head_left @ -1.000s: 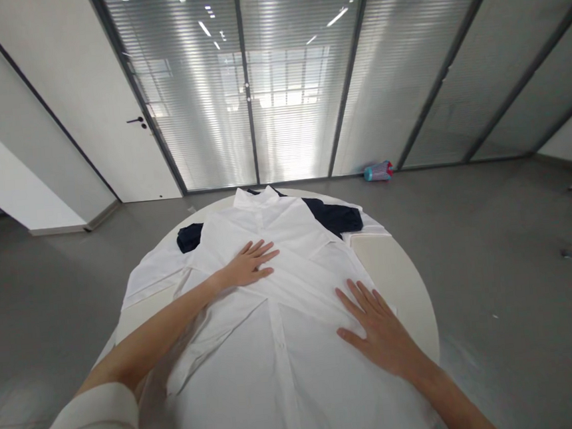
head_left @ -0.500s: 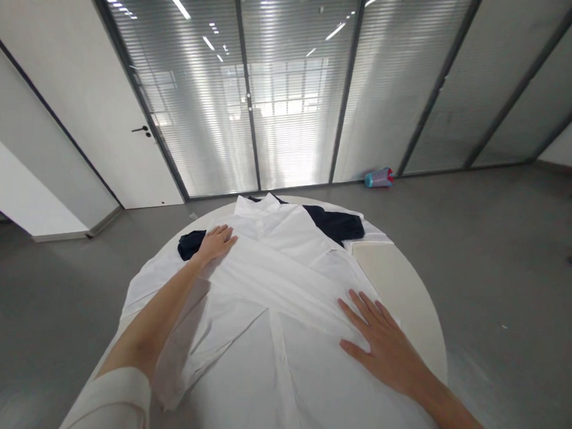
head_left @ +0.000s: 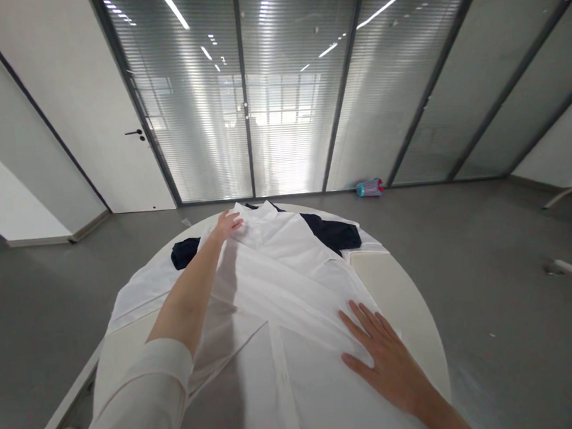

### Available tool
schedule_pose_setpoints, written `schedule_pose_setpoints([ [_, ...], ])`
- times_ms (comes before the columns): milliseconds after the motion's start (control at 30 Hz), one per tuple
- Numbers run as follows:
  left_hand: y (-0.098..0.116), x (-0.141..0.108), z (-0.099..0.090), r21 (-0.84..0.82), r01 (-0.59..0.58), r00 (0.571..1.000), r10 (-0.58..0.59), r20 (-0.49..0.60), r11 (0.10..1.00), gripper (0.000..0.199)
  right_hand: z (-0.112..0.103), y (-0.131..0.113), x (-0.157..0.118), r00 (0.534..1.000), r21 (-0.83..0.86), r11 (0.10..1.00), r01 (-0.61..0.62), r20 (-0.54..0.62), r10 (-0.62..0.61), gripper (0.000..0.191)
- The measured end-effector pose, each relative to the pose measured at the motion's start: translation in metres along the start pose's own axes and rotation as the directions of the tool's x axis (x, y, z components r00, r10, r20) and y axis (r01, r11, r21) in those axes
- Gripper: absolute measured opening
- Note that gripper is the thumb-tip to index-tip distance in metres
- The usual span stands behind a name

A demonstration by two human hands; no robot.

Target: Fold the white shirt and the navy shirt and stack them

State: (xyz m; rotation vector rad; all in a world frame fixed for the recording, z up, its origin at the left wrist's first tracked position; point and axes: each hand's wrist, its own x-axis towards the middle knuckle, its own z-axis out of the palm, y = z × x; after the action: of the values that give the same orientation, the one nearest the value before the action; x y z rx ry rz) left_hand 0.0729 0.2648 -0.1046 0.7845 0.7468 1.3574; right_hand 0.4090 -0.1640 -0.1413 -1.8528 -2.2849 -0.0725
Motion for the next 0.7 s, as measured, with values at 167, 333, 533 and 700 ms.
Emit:
schedule_pose_setpoints([
  [167, -0.017, -0.001, 0.005, 0.239, -0.095, 0.993, 0.108, -0.044, 0.966, 0.031, 0.005, 0.003, -0.002, 1.000, 0.057, 0.998, -0.014, 0.004, 0.014, 0.070],
  [333, -0.015, -0.010, -0.006, 0.414, -0.185, 0.980, 0.199, 0.009, 0.891, 0.015, -0.017, 0.007, 0.005, 0.995, 0.196, 0.980, -0.034, 0.099, 0.015, 0.067],
  [533, -0.013, -0.024, -0.019, 0.523, -0.286, 0.956, 0.278, 0.095, 0.803, 0.022, -0.065, -0.002, 0.127, 0.997, 0.526, 0.847, -0.077, 0.057, 0.056, 0.047],
  [700, -0.018, -0.028, -0.020, 0.569, -0.350, 0.934, 0.327, 0.147, 0.744, 0.031, -0.055, -0.017, 0.281, 0.950, 0.785, 0.537, -0.308, 0.226, 0.215, 0.055],
])
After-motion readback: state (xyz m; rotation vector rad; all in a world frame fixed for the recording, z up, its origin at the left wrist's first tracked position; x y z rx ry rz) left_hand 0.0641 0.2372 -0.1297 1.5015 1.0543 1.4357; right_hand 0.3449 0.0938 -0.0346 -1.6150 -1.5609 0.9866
